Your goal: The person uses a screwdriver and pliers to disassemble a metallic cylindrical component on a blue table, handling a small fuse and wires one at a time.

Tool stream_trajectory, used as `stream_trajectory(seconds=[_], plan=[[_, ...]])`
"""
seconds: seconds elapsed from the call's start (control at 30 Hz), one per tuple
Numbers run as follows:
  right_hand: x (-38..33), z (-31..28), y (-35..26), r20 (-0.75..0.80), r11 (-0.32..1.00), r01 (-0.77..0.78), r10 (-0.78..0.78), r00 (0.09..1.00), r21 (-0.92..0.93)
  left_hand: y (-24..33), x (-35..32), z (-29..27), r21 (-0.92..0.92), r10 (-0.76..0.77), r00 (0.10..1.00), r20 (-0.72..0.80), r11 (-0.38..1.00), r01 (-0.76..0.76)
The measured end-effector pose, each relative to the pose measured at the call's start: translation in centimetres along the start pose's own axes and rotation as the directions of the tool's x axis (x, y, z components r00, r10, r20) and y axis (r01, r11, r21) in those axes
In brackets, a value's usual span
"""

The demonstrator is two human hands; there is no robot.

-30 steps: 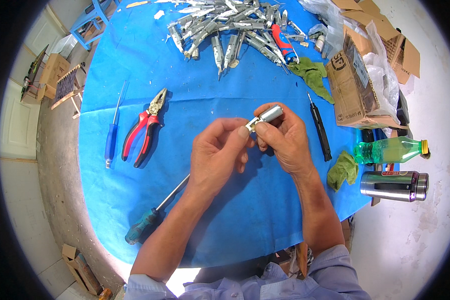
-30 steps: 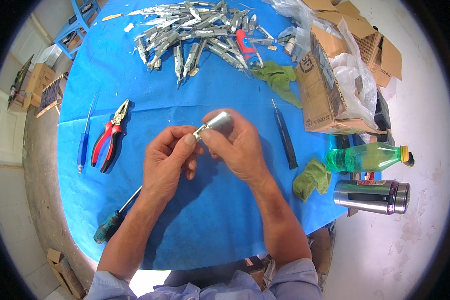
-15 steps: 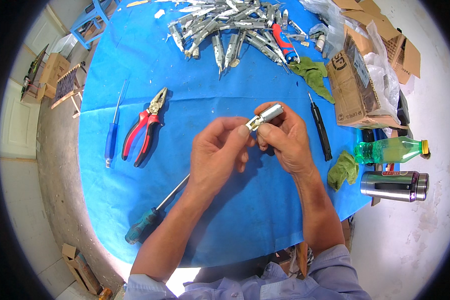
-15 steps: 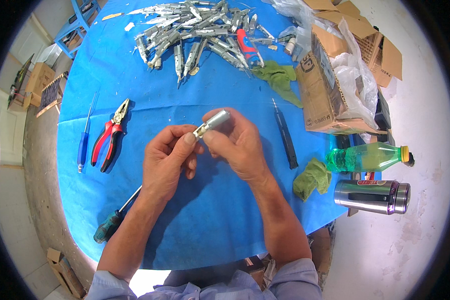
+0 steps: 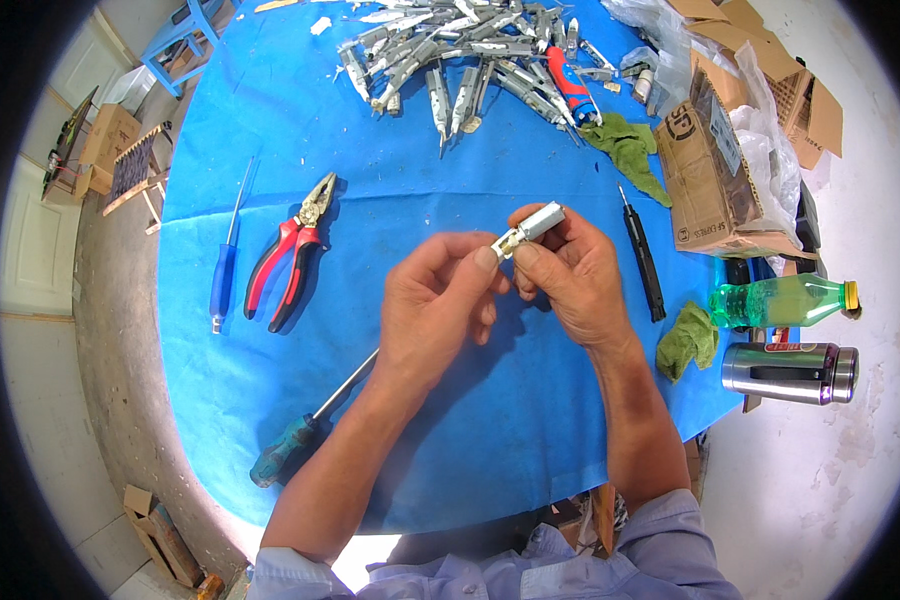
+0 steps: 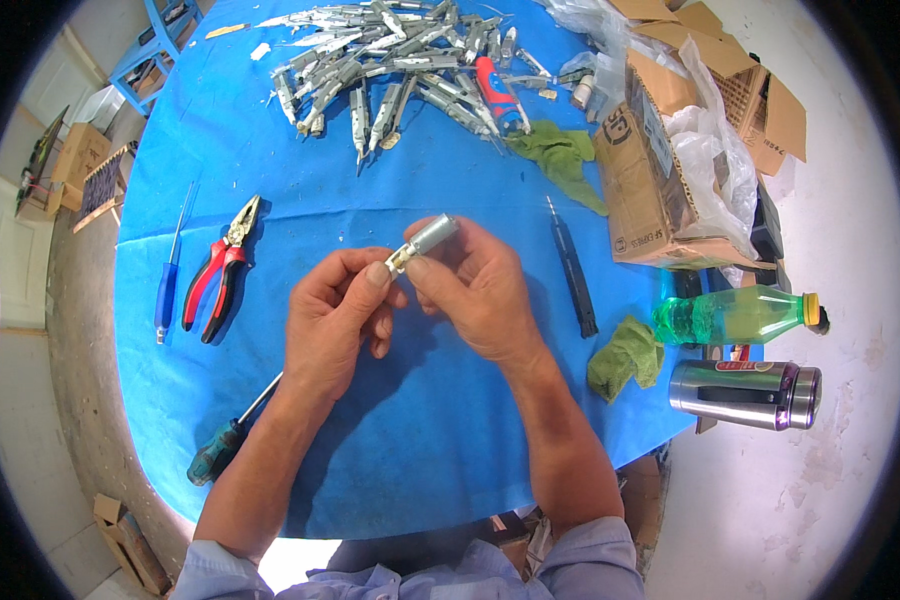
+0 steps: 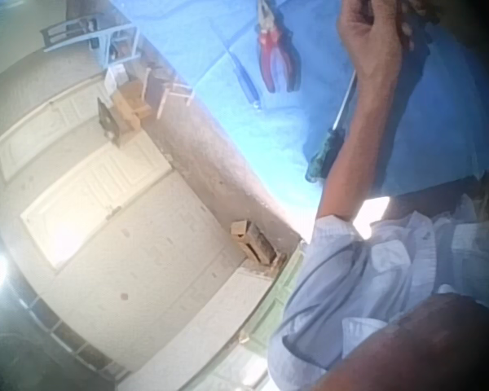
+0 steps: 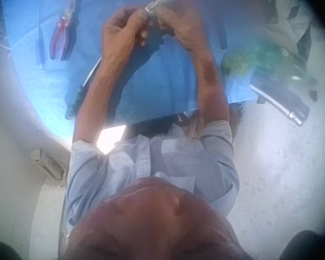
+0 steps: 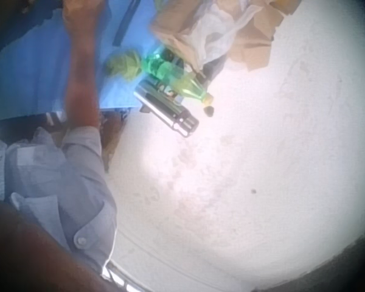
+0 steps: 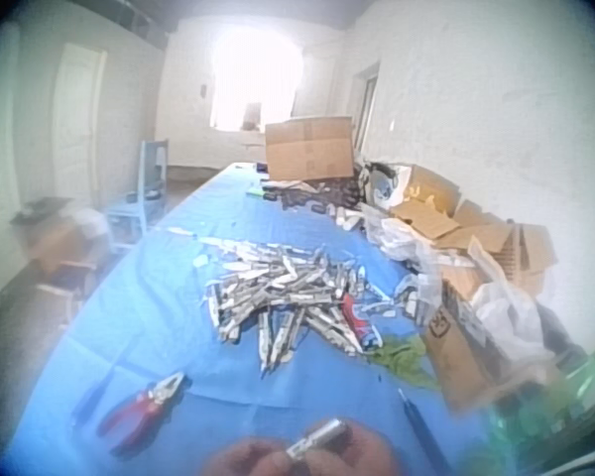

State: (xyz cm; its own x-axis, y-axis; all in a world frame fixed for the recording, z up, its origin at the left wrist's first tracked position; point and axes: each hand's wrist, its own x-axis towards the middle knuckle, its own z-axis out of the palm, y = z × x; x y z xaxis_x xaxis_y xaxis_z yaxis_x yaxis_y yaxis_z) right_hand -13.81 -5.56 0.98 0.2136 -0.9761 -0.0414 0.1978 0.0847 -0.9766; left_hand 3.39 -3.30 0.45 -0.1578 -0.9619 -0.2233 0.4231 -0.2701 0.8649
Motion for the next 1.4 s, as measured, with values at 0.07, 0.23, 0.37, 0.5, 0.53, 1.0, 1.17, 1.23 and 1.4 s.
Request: stream_trajectory(seconds=[0.07, 0.23, 0.37, 0.5, 0.53, 1.0, 1.17, 1.23, 1.4], plan=[[-0.02, -0.05, 0.07, 0.004, 1.0, 0.009, -0.01, 1.0, 0.006, -0.05, -0.01, -0.01, 0.003, 0.01, 1.0, 0.002, 1.0, -0.01], [-0.04, -0.18, 0.33, 0.004, 0.999, 0.015, -0.015, 1.0, 0.038, -0.19, 0.03, 0.05, 0.004, 0.017, 1.0, 0.002, 1.0, -0.017], [-0.05, -0.11, 0.21, -0.014, 0.999, -0.006, 0.006, 1.0, 0.042, -0.03, -0.05, 0.1, 0.014, 0.018, 1.0, 0.009, 1.0, -0.018], [0.04, -0.19, 0.27, -0.048, 0.999, -0.034, 0.033, 0.998, -0.017, -0.2, -0.01, 0.13, 0.024, 0.02, 1.0, 0.013, 0.999, -0.02], [0.02, -0.19, 0.27, -0.041, 1.0, -0.022, 0.021, 0.999, -0.015, -0.14, -0.04, 0.09, 0.022, 0.015, 1.0, 0.016, 1.0, -0.015], [-0.08, -0.29, 0.25, 0.001, 0.999, 0.005, -0.005, 1.0, 0.034, -0.23, 0.02, 0.03, -0.013, 0.023, 1.0, 0.016, 1.0, -0.023], [0.0, -0.15, 0.17, -0.043, 1.0, -0.021, 0.02, 0.999, -0.017, -0.22, -0.01, 0.11, -0.01, 0.024, 1.0, 0.021, 1.0, -0.024], [0.02, -0.19, 0.27, -0.052, 0.999, -0.024, 0.022, 0.998, -0.034, -0.21, -0.03, 0.11, -0.004, 0.017, 1.0, 0.018, 1.0, -0.016], [0.03, -0.3, 0.36, -0.016, 1.0, 0.01, -0.01, 1.0, -0.012, -0.07, -0.08, 0.14, 0.028, 0.011, 1.0, 0.008, 1.0, -0.011]])
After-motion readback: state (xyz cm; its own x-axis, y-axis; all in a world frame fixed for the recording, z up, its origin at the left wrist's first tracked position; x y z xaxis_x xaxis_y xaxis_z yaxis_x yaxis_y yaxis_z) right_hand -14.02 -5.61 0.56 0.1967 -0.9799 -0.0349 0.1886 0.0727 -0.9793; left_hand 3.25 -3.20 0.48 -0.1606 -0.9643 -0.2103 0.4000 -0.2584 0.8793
